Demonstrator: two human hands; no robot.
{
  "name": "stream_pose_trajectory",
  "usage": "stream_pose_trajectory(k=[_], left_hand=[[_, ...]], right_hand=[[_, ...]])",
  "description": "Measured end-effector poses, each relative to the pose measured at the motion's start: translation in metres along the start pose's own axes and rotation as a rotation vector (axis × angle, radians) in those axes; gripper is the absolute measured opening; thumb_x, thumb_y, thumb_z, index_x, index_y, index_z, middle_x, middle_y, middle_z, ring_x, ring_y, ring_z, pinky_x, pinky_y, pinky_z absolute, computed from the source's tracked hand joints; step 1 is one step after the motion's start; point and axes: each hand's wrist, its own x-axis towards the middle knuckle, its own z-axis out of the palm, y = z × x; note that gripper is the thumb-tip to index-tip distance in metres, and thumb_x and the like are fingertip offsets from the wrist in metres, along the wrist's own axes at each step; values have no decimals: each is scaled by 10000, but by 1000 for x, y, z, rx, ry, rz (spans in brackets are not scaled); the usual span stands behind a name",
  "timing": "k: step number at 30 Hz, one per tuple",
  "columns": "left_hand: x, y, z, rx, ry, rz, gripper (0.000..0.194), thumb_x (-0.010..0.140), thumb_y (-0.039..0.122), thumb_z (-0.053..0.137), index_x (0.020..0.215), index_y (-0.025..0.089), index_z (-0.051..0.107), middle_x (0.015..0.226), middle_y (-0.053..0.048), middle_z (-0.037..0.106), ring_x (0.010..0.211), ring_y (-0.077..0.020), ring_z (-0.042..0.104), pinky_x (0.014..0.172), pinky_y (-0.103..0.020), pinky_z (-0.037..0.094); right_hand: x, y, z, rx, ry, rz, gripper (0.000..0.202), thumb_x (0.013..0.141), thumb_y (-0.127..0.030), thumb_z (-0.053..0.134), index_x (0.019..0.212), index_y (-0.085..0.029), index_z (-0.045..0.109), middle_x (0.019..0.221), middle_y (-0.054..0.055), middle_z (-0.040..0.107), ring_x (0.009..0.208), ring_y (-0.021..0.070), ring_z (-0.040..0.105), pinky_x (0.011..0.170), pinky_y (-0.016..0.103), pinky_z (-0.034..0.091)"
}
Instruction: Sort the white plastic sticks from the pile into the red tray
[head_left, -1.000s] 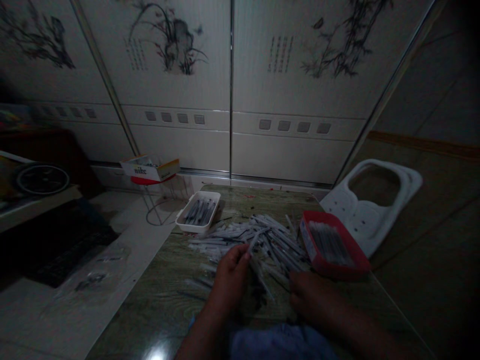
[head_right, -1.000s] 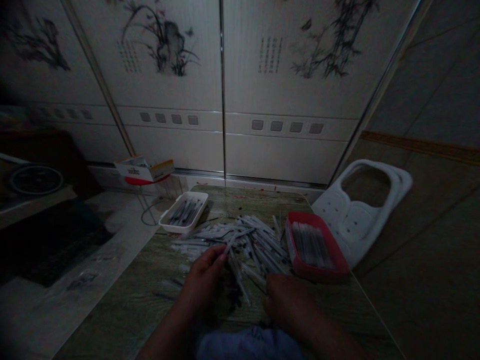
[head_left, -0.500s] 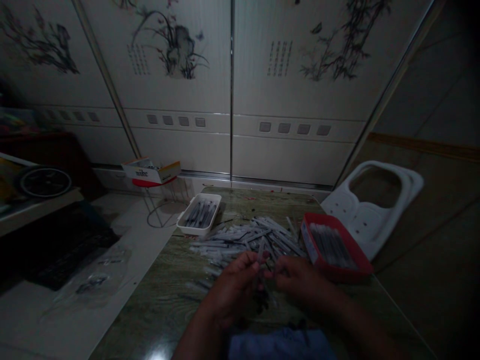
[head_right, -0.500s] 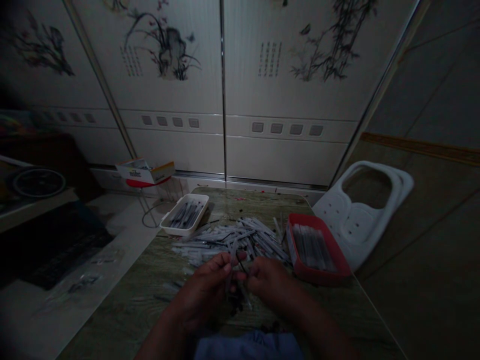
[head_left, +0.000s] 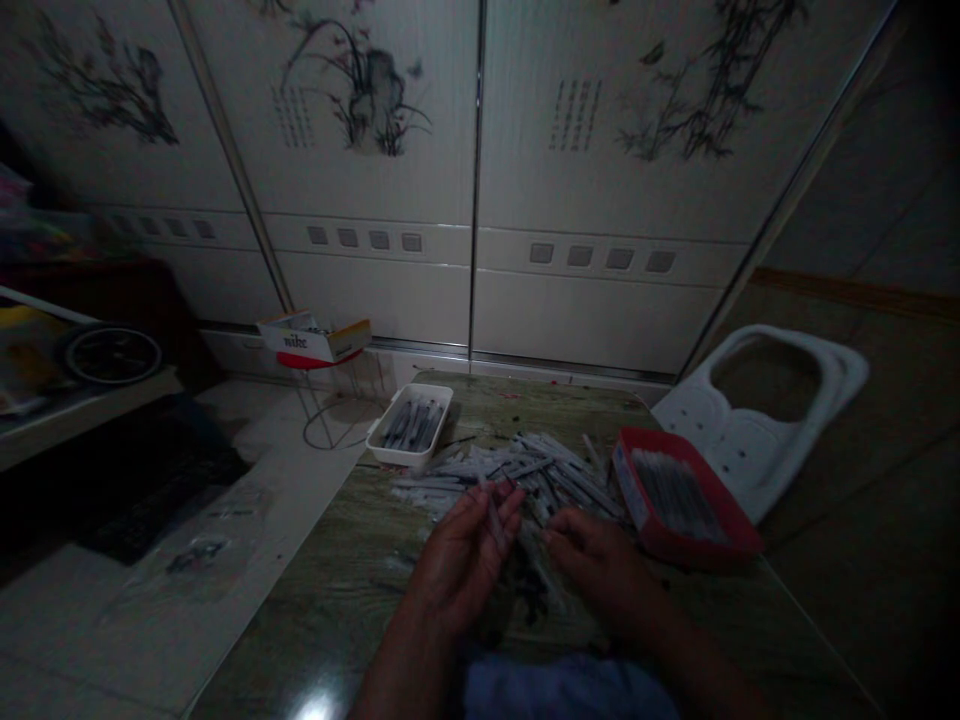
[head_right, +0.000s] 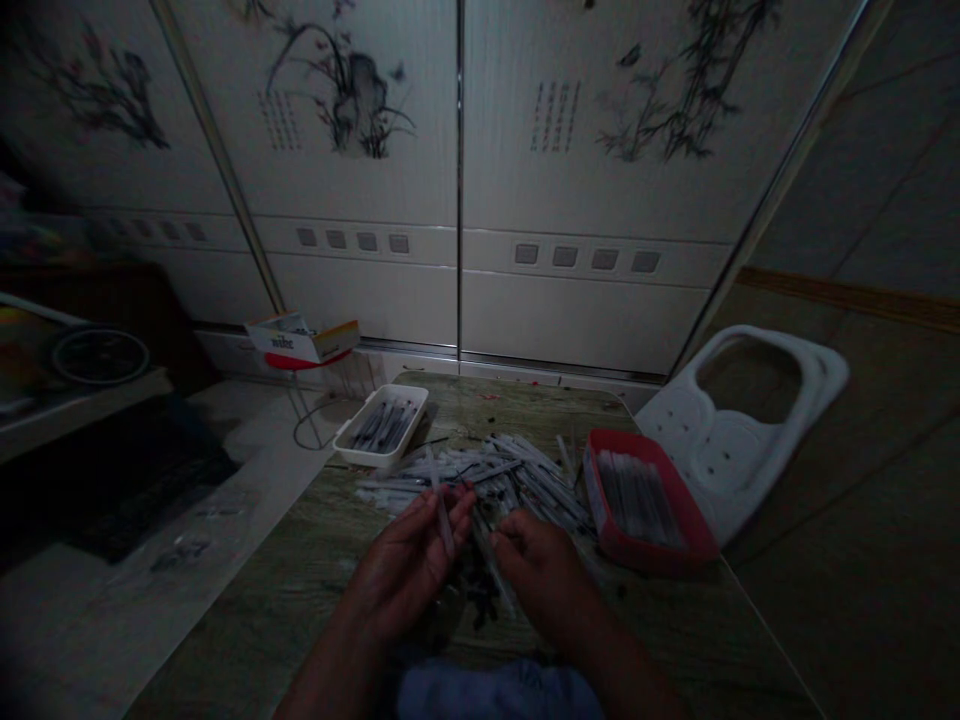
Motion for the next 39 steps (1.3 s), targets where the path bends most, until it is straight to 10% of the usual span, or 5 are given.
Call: stream_pose_trajectory(k=[22, 33, 39], left_hand=[[12, 8, -12, -86, 213, 153, 130, 931, 75, 568, 1046, 135, 567, 1304, -208, 660, 1168, -244, 677, 903, -318, 608], [4, 0, -4, 57, 72, 115, 211, 911, 183, 652, 1107, 165, 576, 1318, -173, 654, 1191, -260, 659, 917, -349, 589], [-3, -7, 1, 189, 15, 3, 178, 884, 226, 701, 1033, 166, 624, 978, -68, 727, 808, -138, 723, 739, -248, 595]], right_hand=[[-42, -5, -8, -56, -217, 59, 227, 935, -341, 506, 851, -189, 652, 720, -11, 618, 691, 161, 572, 604, 253, 390], [-23, -12, -11, -126, -87, 19, 291, 959, -440, 492, 878, -209, 650, 737, -5, 648, 700, 183, 597, 613, 287, 383], [-8, -24, -10, -11, 81, 57, 232, 930, -427, 524, 904, -219, 624, 756, -8, 643, 687, 178, 580, 599, 290, 389]])
